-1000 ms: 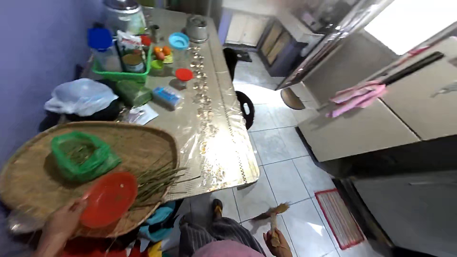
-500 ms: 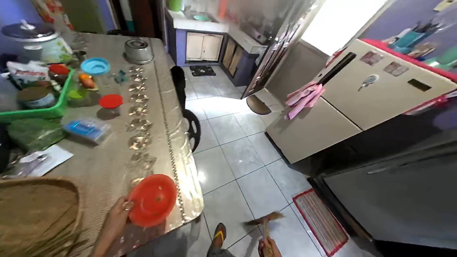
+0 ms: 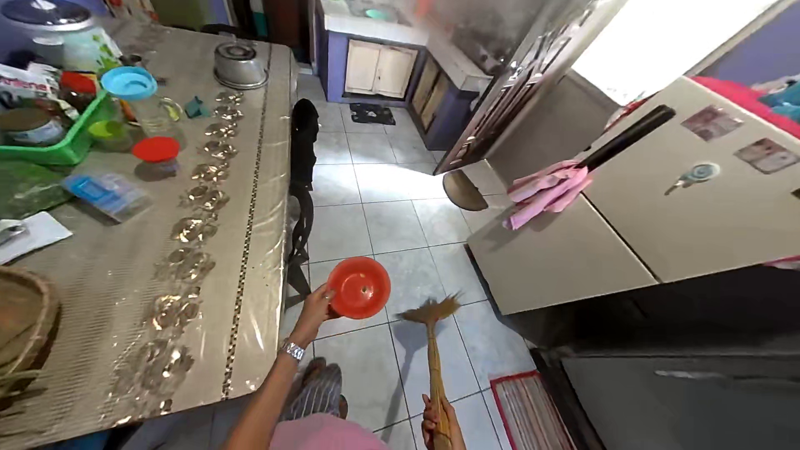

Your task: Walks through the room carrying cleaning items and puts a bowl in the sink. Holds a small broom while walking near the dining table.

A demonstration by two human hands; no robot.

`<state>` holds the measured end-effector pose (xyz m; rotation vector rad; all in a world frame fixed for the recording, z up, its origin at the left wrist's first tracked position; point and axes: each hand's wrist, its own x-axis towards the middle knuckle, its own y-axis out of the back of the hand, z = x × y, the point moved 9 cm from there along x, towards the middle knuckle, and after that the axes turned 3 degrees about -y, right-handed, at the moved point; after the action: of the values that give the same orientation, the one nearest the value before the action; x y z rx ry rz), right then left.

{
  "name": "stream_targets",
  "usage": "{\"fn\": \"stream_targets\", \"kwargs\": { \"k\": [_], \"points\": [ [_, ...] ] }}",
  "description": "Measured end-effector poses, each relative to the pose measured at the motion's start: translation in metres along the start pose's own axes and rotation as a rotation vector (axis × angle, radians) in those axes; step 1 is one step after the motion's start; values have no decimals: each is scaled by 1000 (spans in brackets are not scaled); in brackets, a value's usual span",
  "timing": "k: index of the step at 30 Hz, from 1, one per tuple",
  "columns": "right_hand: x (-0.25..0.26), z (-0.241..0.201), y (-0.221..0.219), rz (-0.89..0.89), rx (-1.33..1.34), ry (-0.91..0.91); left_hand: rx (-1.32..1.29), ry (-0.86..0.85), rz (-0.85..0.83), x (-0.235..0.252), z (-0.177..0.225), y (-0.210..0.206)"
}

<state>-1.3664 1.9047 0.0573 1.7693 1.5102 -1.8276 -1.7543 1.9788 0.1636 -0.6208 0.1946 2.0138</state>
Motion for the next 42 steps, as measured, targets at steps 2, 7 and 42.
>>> {"fn": "stream_targets", "kwargs": {
  "k": [2,7,42],
  "points": [
    [9,-23,-15,-47,51,-18,-11,19,14,17,1,-13],
    [47,-68,-56,-96,289,-18,-14,78,78,74,11,-23],
    [491,-483,-617,-21,292,-20,-369,-105,406,685,374,-130]
  ]
}}
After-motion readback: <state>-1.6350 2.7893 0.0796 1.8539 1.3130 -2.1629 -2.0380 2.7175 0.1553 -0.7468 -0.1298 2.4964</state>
